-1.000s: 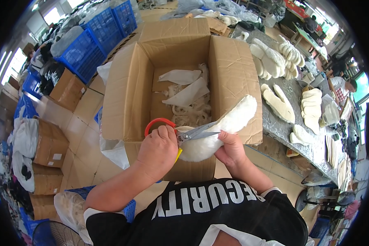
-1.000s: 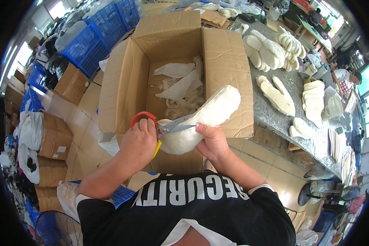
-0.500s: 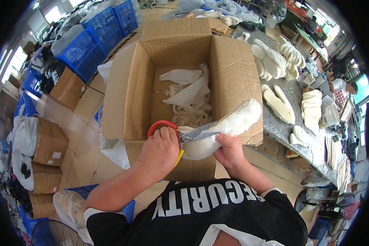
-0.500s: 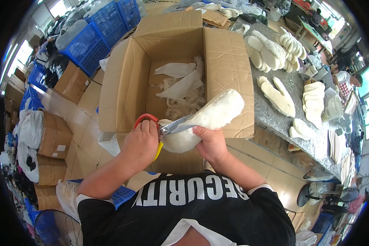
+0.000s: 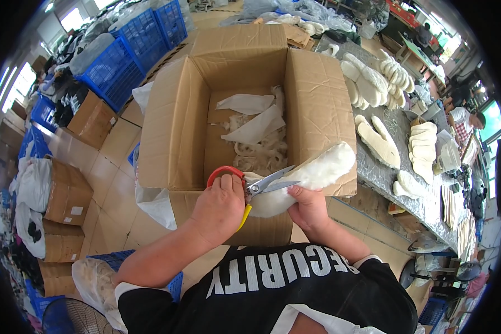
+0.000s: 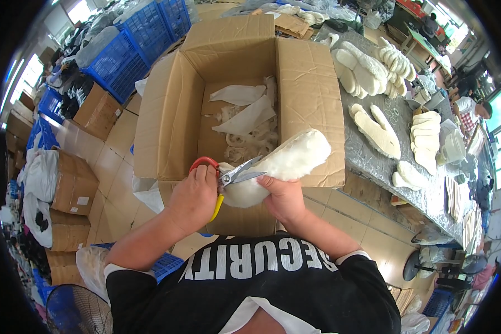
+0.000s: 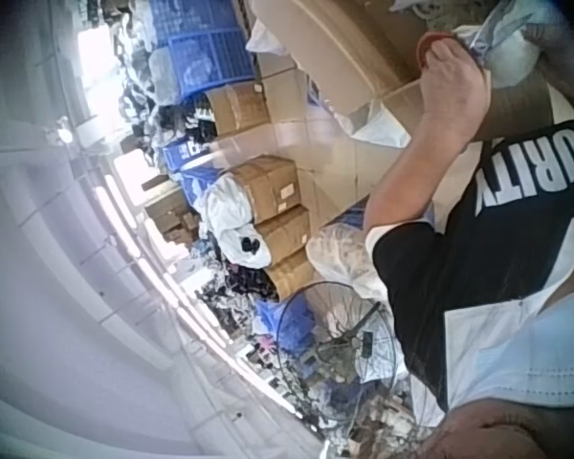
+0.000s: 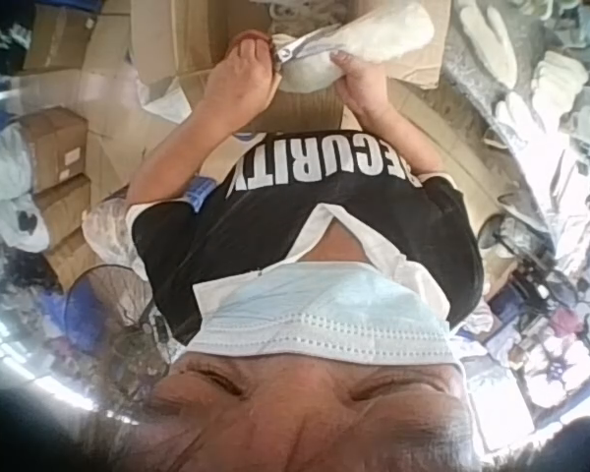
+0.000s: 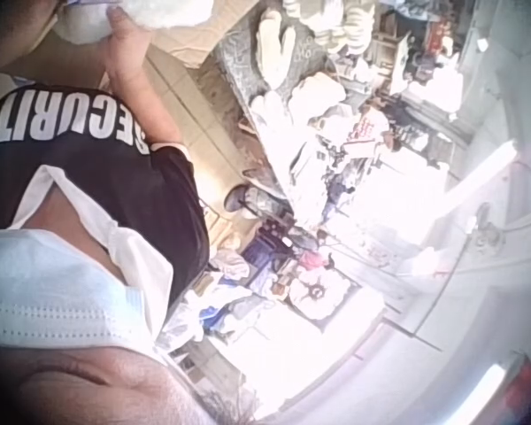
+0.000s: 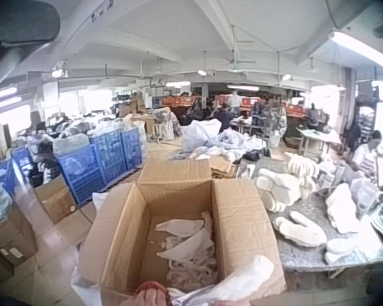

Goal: The worker is trimming the edges of plush shoe insoles using a pair of scissors.

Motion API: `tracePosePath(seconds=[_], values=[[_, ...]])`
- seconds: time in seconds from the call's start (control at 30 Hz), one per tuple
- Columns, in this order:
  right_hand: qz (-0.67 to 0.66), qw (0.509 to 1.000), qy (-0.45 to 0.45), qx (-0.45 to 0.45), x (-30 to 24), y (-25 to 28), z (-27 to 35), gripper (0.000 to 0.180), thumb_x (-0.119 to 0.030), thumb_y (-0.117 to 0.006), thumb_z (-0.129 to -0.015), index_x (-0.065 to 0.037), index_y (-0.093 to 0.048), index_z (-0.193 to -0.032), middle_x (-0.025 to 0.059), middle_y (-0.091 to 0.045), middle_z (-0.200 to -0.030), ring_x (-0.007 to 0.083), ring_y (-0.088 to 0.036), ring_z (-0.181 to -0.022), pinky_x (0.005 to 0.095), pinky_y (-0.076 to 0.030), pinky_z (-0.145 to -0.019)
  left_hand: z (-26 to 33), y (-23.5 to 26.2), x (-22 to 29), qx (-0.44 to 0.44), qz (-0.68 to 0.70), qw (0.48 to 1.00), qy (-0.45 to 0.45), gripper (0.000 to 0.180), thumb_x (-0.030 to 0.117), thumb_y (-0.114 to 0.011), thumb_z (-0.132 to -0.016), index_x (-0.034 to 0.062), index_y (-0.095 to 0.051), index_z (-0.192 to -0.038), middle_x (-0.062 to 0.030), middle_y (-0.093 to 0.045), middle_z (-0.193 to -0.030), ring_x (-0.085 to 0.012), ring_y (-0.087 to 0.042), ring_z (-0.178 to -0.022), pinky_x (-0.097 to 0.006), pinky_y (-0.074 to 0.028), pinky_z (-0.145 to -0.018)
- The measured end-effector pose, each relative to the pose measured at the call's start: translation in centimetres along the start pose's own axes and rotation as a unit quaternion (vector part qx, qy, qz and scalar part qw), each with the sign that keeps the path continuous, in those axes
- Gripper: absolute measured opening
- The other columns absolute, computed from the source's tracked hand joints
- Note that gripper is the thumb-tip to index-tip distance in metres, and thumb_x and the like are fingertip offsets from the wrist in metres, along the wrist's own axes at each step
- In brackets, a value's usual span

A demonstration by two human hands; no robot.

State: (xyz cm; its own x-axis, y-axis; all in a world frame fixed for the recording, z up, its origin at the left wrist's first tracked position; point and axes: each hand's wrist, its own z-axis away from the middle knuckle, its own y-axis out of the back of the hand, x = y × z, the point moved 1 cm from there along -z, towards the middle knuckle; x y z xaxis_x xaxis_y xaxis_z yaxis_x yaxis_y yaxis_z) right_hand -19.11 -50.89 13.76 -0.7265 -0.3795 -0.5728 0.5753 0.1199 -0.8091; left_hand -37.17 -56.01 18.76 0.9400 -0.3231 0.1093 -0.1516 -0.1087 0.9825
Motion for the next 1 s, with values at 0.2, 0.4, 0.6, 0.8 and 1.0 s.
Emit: tracePosePath(seconds=[0.2, 0.4, 0.6, 0.8, 1.0], values=[[-0.007, 1.0, -0.008, 0.001, 0.0, -0.2, 0.1, 0.037, 0.011, -0.059, -0.074, -0.004, -0.05, -0.106, 0.0084, -0.058, -0.101, 0.0225, -0.056, -0.096, 0.0366, -0.045, -0.087, -0.1, -0.3, 0.1, 0.017, -0.015, 1.0, 0.014, 0.023, 0.008, -0.052, -0.076, -0.008, -0.049, -0.091, -0.0181, -0.051, -0.083, -0.0295, -0.057, -0.074, -0.035, -0.049, -0.059], [-0.01, 1.0, -0.015, -0.005, -0.1, 0.1, 0.1, 0.036, 0.011, -0.059, -0.074, -0.004, -0.05, -0.106, 0.0082, -0.058, -0.101, 0.022, -0.056, -0.096, 0.036, -0.045, -0.087, 0.2, -0.8, -0.1, 0.003, -0.022, 1.0, 0.014, 0.022, 0.01, -0.052, -0.077, -0.0069, -0.049, -0.09, -0.0162, -0.052, -0.078, -0.0283, -0.057, -0.068, -0.036, -0.049, -0.055], [0.053, 0.998, 0.028, 0.017, 0.4, -0.5, 0.3, 0.034, 0.007, -0.061, -0.074, -0.005, -0.051, -0.104, 0.0081, -0.058, -0.098, 0.0229, -0.056, -0.094, 0.0364, -0.044, -0.087, -0.3, -0.5, -0.2, 0.055, -0.015, 0.998, -0.007, 0.022, 0.007, -0.05, -0.076, -0.0077, -0.047, -0.093, -0.018, -0.049, -0.083, -0.0295, -0.055, -0.073, -0.036, -0.048, -0.061], [0.062, 0.998, 0.026, 0.014, 0.3, -0.7, 0.4, 0.034, 0.007, -0.06, -0.074, -0.006, -0.05, -0.105, 0.0075, -0.058, -0.099, 0.0223, -0.056, -0.095, 0.0359, -0.044, -0.087, -0.3, -0.5, 0.1, 0.033, -0.019, 0.999, 0.016, 0.023, 0.006, -0.05, -0.075, -0.008, -0.047, -0.093, -0.0184, -0.049, -0.084, -0.0297, -0.054, -0.074, -0.036, -0.048, -0.062], [0.058, 0.998, 0.012, 0.024, 0.2, -0.9, 0.4, 0.035, 0.007, -0.06, -0.075, -0.005, -0.049, -0.106, 0.0079, -0.057, -0.1, 0.0222, -0.055, -0.096, 0.0362, -0.044, -0.088, -0.1, -0.7, 0.0, -0.009, -0.025, 0.999, 0.028, 0.023, 0.007, -0.051, -0.075, -0.0083, -0.048, -0.092, -0.0192, -0.051, -0.083, -0.0301, -0.057, -0.073, -0.036, -0.05, -0.057]])
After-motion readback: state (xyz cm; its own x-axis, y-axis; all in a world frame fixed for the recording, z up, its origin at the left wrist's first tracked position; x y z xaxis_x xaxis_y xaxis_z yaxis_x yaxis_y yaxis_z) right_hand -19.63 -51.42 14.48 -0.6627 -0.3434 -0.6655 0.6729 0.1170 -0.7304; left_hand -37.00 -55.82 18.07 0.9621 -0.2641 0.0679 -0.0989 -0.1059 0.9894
